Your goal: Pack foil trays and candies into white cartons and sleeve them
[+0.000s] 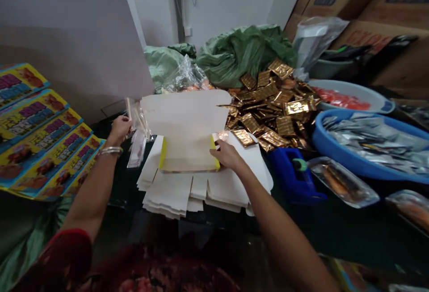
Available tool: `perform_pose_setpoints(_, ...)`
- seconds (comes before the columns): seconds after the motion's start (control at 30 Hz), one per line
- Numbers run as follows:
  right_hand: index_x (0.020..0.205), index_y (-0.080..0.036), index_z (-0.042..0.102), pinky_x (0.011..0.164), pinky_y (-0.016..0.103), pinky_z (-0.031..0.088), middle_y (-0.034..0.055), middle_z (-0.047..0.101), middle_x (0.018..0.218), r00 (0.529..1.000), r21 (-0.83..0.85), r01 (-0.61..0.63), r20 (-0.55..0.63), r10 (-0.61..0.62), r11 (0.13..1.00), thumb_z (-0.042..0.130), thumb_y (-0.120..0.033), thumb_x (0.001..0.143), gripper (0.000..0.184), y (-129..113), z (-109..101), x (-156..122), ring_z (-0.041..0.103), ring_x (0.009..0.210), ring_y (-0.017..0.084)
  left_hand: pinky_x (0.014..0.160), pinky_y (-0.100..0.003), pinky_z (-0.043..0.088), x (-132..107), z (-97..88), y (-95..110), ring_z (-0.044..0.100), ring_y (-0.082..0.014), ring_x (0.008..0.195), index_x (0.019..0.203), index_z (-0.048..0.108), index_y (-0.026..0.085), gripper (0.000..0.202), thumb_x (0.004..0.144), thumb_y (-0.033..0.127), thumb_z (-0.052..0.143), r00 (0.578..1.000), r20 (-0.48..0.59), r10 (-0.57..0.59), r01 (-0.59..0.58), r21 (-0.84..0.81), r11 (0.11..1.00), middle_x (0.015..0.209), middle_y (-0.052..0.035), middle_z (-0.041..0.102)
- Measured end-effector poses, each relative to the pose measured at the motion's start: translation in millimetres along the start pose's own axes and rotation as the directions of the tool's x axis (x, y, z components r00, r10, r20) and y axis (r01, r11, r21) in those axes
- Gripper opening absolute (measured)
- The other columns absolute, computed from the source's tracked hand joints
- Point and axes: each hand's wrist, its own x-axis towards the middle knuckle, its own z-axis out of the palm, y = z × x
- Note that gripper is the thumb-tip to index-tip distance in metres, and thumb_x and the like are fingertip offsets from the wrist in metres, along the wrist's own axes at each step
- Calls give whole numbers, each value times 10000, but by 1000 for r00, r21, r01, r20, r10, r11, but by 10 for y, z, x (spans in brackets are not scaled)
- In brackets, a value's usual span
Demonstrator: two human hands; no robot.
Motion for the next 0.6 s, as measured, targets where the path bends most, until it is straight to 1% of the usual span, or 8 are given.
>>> perform_pose_setpoints(0.13,1141,-94,660,782,287,455,168,704,1120,998,-90,-17,-56,12,996,521,-271,919,316,-25,59,-20,655,990,258,450,-209,376,-658,-287,-70,456,-85,461,1069,546,162,281,790,197,550,997,-44,64,-71,-185,980,672,44,568)
perform_pose_setpoints(0.27,1215,-113,647,805,273,459,153,695,1191,998,-72,-25,-68,20,997,503,-286,946,352,-42,54,-80,654,1025,244,550,-247,446,-1545,-777,-150,540,-146,617,1007,652,206,299,745,349,671,974,-88,208,-224,-265,938,753,-6,629)
perform_pose_setpoints(0.33,1229,-139,648,823,256,457,126,697,1208,997,-62,-13,-80,8,998,498,-315,961,354,-49,54,-115,650,1044,225,655,-289,494,-1853,-923,-158,619,-207,772,975,726,261,272,749,410,704,909,21,417,-410,-135,902,871,-31,704)
perform_pose_setpoints(0.37,1225,-145,653,828,252,455,119,699,1207,996,-64,-9,-86,4,998,493,-329,967,355,-59,59,-130,650,1049,220,665,-299,494,-1934,-913,-137,634,-224,789,971,741,282,254,766,421,686,845,162,509,-498,-104,861,886,-36,718)
perform_pose_setpoints(0.43,1198,-145,668,821,252,455,120,704,1197,995,-80,-7,-97,-1,997,484,-357,975,359,-92,73,-161,650,1049,223,648,-315,468,-1959,-690,-30,634,-247,760,917,746,292,213,785,419,637,687,368,626,-654,-61,754,863,-56,718)
perform_pose_setpoints(0.47,1174,-146,679,808,251,455,120,708,1184,995,-92,-4,-100,-5,996,481,-373,977,359,-112,76,-178,653,1041,223,634,-320,447,-1919,-494,52,615,-250,711,860,734,283,180,781,398,620,636,438,636,-693,-39,720,807,-67,697)
perform_pose_setpoints(0.5,1137,-146,692,792,250,455,120,716,1158,995,-104,0,-103,-11,995,480,-398,979,366,-129,72,-196,657,1025,224,624,-325,426,-1858,-265,142,579,-246,649,788,706,271,137,766,368,612,613,484,624,-708,-13,706,730,-70,656)
perform_pose_setpoints(0.6,993,-147,719,782,256,455,120,733,1055,990,-140,9,-137,-28,990,446,-487,990,436,-133,-21,-230,663,979,223,621,-338,395,-1640,408,365,407,-195,481,599,568,249,116,686,270,642,593,605,530,-672,10,741,503,-10,428)
